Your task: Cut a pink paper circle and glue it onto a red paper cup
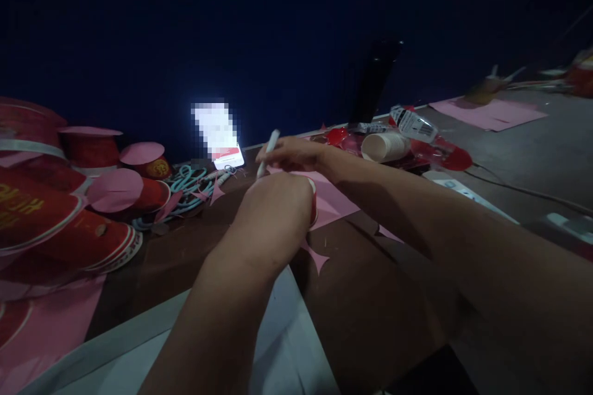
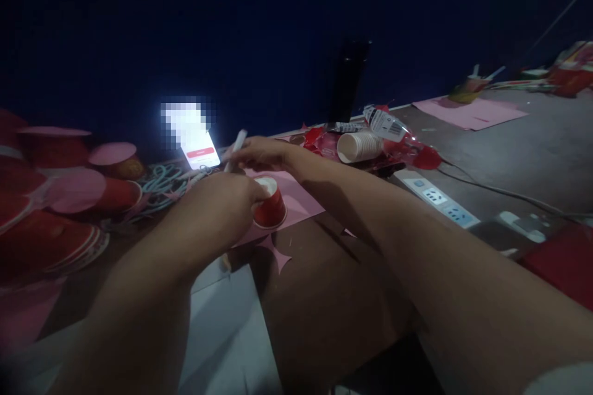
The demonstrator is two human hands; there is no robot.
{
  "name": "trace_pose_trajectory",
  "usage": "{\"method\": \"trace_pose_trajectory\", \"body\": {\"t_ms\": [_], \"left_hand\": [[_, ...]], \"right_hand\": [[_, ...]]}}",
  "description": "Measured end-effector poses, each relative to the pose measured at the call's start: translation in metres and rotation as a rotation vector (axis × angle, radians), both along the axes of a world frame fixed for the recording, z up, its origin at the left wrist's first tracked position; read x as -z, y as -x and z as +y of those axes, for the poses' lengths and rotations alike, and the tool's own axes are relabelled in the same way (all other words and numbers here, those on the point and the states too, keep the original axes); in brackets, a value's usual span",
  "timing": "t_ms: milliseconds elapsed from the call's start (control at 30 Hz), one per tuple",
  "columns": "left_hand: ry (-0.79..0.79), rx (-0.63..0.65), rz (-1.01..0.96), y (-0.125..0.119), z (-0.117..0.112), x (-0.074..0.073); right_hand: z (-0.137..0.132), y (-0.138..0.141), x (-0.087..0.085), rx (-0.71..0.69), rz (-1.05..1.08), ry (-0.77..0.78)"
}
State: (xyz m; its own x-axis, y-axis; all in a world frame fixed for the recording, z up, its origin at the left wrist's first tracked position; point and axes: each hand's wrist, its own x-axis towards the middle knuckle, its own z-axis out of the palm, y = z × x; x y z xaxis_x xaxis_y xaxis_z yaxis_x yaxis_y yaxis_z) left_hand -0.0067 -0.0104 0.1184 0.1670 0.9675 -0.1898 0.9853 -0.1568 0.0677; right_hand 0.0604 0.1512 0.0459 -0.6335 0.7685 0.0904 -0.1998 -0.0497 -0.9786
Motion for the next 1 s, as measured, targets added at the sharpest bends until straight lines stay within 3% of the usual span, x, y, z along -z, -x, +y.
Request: {"method": "trace_pose_trajectory", "body": {"t_ms": [67,133,233,367,433,633,867,1000], "left_hand": [[-0.016,0.000,0.000,0.000,0.000,-0.001],[-0.026,-0.008,-0.022,-0.002,-0.003,-0.002],[-0.021,-0.036,-0.074,-0.006,-0.010,-0.006],[-0.067,0.012,-0.085,-0.003,-0.012,-0.007],[-0.087,0.056,-0.125,0.004,-0.010,-0.007],[-0.323,0.065,-0.240,0.019,-0.006,-0.006],[-0.281,0.073,-0.151,0.012,0.007,0.019],[-0.273,0.063,-0.171,0.008,0.009,0.022]], "right_hand": [[-0.008,-0.025,-0.004,0.050,0.024,0.007],[-0.022,-0.049,-0.003,0.320,0.115,0.005],[-0.054,-0.072,0.009,0.587,0.029,0.043],[-0.098,-0.076,0.033,0.690,-0.038,0.010],[-0.112,-0.073,0.041,0.775,-0.052,-0.087],[-0.120,-0.070,0.044,0.800,-0.109,-0.442],[-0.119,-0.069,0.040,0.812,-0.159,-0.513],[-0.118,-0.071,0.043,0.780,-0.147,-0.532]]}}
